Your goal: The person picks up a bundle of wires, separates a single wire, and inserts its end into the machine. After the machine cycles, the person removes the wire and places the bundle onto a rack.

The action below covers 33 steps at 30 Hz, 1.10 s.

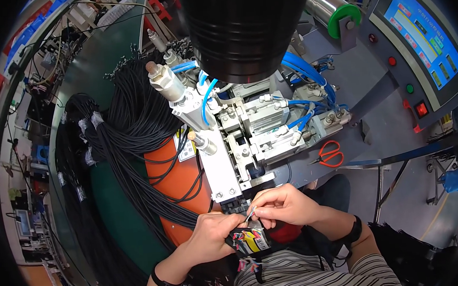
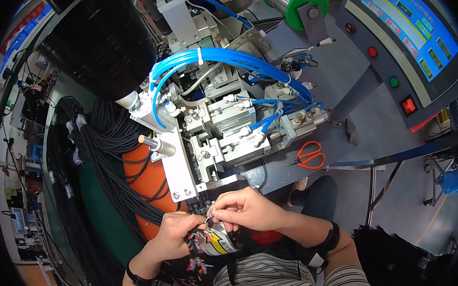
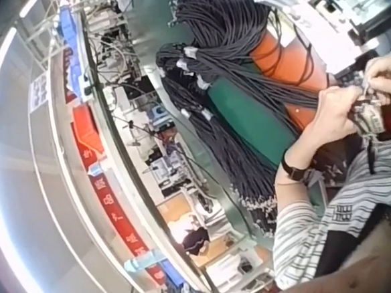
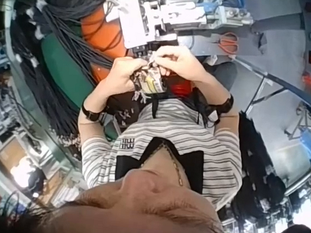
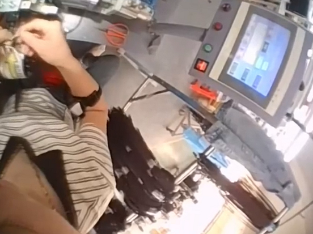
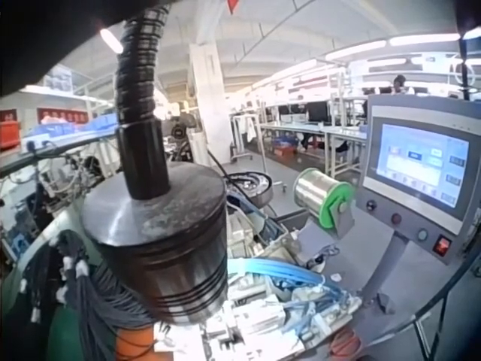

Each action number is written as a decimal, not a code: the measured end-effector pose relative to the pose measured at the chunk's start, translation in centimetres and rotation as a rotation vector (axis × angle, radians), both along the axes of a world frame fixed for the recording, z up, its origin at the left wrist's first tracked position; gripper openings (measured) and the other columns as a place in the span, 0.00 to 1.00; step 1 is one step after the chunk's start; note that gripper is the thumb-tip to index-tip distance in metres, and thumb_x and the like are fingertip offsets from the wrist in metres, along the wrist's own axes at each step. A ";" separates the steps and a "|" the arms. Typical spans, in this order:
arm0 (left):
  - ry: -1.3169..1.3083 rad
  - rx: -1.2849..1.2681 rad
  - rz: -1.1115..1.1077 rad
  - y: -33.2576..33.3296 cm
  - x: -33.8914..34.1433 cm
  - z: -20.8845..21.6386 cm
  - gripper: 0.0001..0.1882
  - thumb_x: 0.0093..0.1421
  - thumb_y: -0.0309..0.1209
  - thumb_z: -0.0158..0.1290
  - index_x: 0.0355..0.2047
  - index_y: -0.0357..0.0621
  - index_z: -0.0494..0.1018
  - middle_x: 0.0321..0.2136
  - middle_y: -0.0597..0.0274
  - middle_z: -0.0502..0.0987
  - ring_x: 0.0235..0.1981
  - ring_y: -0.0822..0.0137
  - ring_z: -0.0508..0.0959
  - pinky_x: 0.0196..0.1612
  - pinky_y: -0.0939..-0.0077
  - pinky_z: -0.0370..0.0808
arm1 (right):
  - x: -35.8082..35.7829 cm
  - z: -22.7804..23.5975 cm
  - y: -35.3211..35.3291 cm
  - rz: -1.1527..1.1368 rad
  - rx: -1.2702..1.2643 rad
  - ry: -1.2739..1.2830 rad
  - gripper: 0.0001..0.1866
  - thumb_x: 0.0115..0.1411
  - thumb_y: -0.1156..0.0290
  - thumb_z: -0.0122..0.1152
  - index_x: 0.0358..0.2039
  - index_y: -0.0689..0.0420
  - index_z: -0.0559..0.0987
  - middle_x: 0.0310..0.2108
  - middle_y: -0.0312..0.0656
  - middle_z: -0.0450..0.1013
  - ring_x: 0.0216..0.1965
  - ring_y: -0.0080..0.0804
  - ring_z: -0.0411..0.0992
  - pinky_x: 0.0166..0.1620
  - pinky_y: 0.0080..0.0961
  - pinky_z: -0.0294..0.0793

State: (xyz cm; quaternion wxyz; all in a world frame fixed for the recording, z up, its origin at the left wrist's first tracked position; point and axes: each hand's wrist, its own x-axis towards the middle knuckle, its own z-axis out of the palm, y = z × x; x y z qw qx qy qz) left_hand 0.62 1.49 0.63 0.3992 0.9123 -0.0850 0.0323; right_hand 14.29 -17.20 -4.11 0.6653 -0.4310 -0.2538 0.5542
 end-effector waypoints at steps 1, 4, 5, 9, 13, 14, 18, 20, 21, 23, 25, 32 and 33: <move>0.035 -0.063 -0.055 0.5 0.1 -0.1 0.13 0.47 0.28 0.63 0.33 0.41 0.75 0.20 0.62 0.76 0.19 0.61 0.76 0.24 0.72 0.69 | 0.2 0.1 0.0 0.038 0.018 0.005 0.08 0.65 0.76 0.58 0.41 0.66 0.80 0.36 0.39 0.75 0.28 0.19 0.75 0.29 0.14 0.74; 0.107 -0.191 -0.166 1.7 0.2 -0.3 0.13 0.47 0.27 0.63 0.34 0.41 0.76 0.20 0.60 0.76 0.19 0.60 0.76 0.25 0.73 0.70 | 0.5 0.2 0.2 0.114 0.054 0.017 0.08 0.65 0.76 0.58 0.41 0.66 0.80 0.36 0.39 0.75 0.28 0.19 0.75 0.29 0.14 0.74; 0.162 -0.251 -0.201 1.9 0.3 -0.3 0.13 0.47 0.27 0.63 0.35 0.40 0.76 0.20 0.60 0.76 0.19 0.60 0.77 0.25 0.73 0.71 | 0.6 0.4 0.2 0.129 0.068 -0.010 0.07 0.65 0.77 0.58 0.41 0.66 0.80 0.36 0.39 0.76 0.28 0.19 0.75 0.28 0.14 0.73; 0.259 -0.316 -0.224 2.0 0.1 0.1 0.14 0.47 0.27 0.62 0.36 0.40 0.77 0.20 0.59 0.76 0.20 0.60 0.77 0.26 0.73 0.72 | 0.6 0.6 0.6 0.102 0.117 -0.251 0.06 0.62 0.79 0.60 0.39 0.65 0.81 0.35 0.40 0.76 0.26 0.20 0.75 0.26 0.16 0.72; 0.157 -0.084 -0.058 -0.1 -0.7 -0.2 0.16 0.46 0.25 0.61 0.37 0.40 0.77 0.20 0.59 0.75 0.21 0.61 0.77 0.27 0.71 0.72 | -0.1 0.9 0.6 -0.125 0.093 -0.848 0.04 0.57 0.78 0.64 0.33 0.63 0.80 0.31 0.39 0.75 0.23 0.24 0.75 0.24 0.20 0.72; 0.079 0.053 0.042 -1.1 -1.1 -0.4 0.18 0.44 0.24 0.60 0.39 0.39 0.77 0.22 0.59 0.76 0.23 0.61 0.77 0.29 0.70 0.73 | -0.6 1.3 0.7 -0.220 0.048 -1.069 0.04 0.55 0.78 0.64 0.31 0.62 0.79 0.29 0.39 0.75 0.22 0.27 0.75 0.23 0.22 0.72; -0.105 0.339 0.122 -1.8 -0.7 -0.3 0.27 0.39 0.24 0.60 0.44 0.36 0.76 0.29 0.59 0.76 0.28 0.62 0.77 0.32 0.70 0.74 | -1.0 1.1 0.9 -0.321 -0.091 -1.371 0.05 0.51 0.77 0.65 0.28 0.60 0.77 0.26 0.41 0.72 0.21 0.36 0.74 0.23 0.28 0.72; -0.157 0.413 0.113 -1.7 -0.7 -0.4 0.30 0.37 0.24 0.60 0.46 0.35 0.76 0.33 0.59 0.76 0.30 0.62 0.76 0.33 0.70 0.74 | -1.2 0.7 1.0 -0.323 -0.138 -1.411 0.05 0.50 0.77 0.65 0.28 0.59 0.76 0.26 0.42 0.72 0.20 0.39 0.73 0.23 0.30 0.72; -0.145 0.412 0.104 -1.6 -0.8 -0.6 0.32 0.36 0.25 0.59 0.48 0.35 0.75 0.35 0.59 0.75 0.31 0.62 0.76 0.34 0.70 0.75 | -1.2 0.5 1.0 -0.346 -0.125 -1.393 0.05 0.51 0.77 0.64 0.28 0.59 0.76 0.26 0.41 0.72 0.20 0.40 0.73 0.23 0.31 0.72; -0.124 0.410 0.087 -1.5 -1.0 -0.8 0.37 0.33 0.26 0.59 0.51 0.34 0.73 0.39 0.58 0.74 0.34 0.60 0.75 0.36 0.70 0.75 | -1.3 0.0 1.0 -0.394 -0.099 -1.358 0.05 0.53 0.76 0.64 0.29 0.60 0.76 0.26 0.41 0.72 0.20 0.40 0.73 0.23 0.32 0.72; -0.110 0.395 0.077 -1.4 -1.0 -0.8 0.36 0.34 0.26 0.59 0.51 0.33 0.73 0.38 0.58 0.73 0.34 0.60 0.75 0.36 0.70 0.75 | -1.4 -0.1 0.8 -0.397 -0.093 -1.339 0.05 0.53 0.76 0.64 0.29 0.60 0.76 0.26 0.42 0.72 0.21 0.40 0.73 0.23 0.32 0.72; -0.077 0.365 0.068 -1.4 -0.8 -0.3 0.35 0.37 0.26 0.59 0.52 0.33 0.73 0.33 0.59 0.71 0.32 0.60 0.74 0.35 0.70 0.74 | -1.7 -0.8 0.8 -0.431 -0.065 -1.274 0.05 0.55 0.75 0.63 0.31 0.60 0.77 0.27 0.41 0.72 0.22 0.39 0.74 0.24 0.31 0.73; -0.072 0.375 0.051 -1.4 -0.7 -0.1 0.34 0.38 0.27 0.59 0.52 0.33 0.73 0.32 0.59 0.70 0.32 0.60 0.73 0.34 0.70 0.74 | -1.8 -0.8 0.8 -0.439 -0.066 -1.297 0.05 0.55 0.75 0.63 0.32 0.60 0.77 0.28 0.41 0.73 0.22 0.38 0.74 0.24 0.31 0.73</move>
